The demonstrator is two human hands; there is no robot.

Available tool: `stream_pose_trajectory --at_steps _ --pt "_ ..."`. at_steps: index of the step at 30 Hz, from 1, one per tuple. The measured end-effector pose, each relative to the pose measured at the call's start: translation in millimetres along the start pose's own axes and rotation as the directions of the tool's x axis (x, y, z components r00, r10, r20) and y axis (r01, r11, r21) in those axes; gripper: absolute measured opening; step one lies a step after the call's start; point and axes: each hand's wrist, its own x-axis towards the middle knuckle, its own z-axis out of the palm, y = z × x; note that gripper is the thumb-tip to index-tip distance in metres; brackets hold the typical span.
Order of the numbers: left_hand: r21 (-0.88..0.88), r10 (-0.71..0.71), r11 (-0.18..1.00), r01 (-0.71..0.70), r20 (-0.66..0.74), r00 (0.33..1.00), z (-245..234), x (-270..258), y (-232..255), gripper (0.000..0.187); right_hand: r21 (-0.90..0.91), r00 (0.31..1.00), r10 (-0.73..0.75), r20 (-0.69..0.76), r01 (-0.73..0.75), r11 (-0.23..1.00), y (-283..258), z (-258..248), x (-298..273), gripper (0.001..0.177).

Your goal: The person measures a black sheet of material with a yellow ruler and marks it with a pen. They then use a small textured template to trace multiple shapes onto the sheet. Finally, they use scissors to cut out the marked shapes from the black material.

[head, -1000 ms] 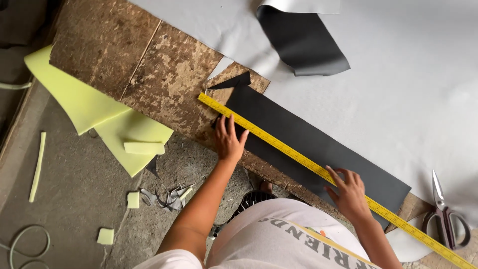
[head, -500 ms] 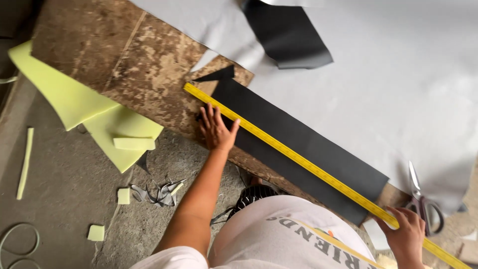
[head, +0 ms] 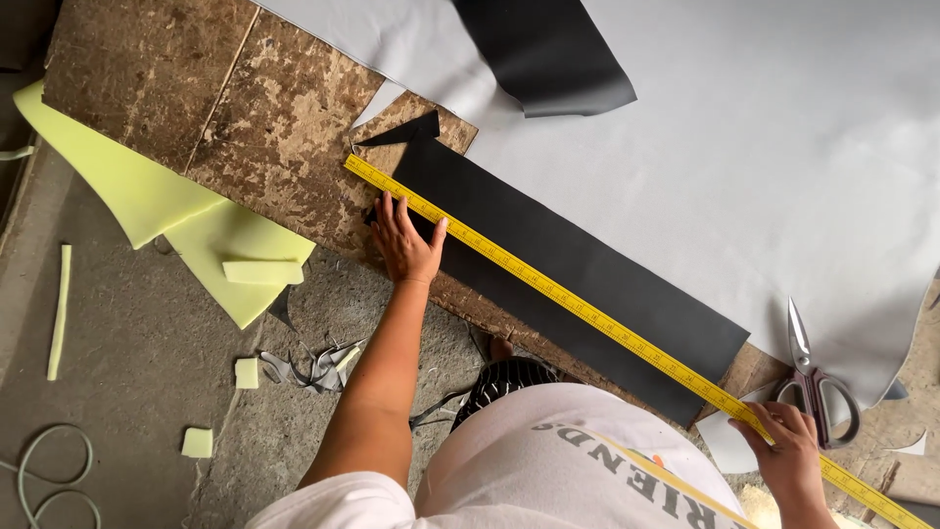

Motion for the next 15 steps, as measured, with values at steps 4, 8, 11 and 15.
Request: stream_pose_trajectory --at_steps 4,8,11,15 --pt "0.030 -0.003 1.000 0.002 0.044 0.999 1 2 -4 0.080 -0.033 1.000 0.020 -0.022 -0.020 0.999 -15 -3 6 0.038" --pt "0.028 -0.027 0.999 0.027 0.031 0.999 3 1 -7 0.076 -0.120 0.992 -0.010 -0.125 -0.005 0.993 -26 -14 6 0.041" --pt "0.064 0.007 0.998 -0.008 0.020 1.000 15 -1 -12 0.080 -0.203 0.979 -0.022 -0.203 -0.021 0.979 -51 -38 11 0.038" --pt "0.134 0.121 0.985 -0.109 -0.086 0.989 14 2 -19 0.080 -0.270 0.920 -0.016 -0.392 -0.099 0.958 -38 -26 13 0.028"
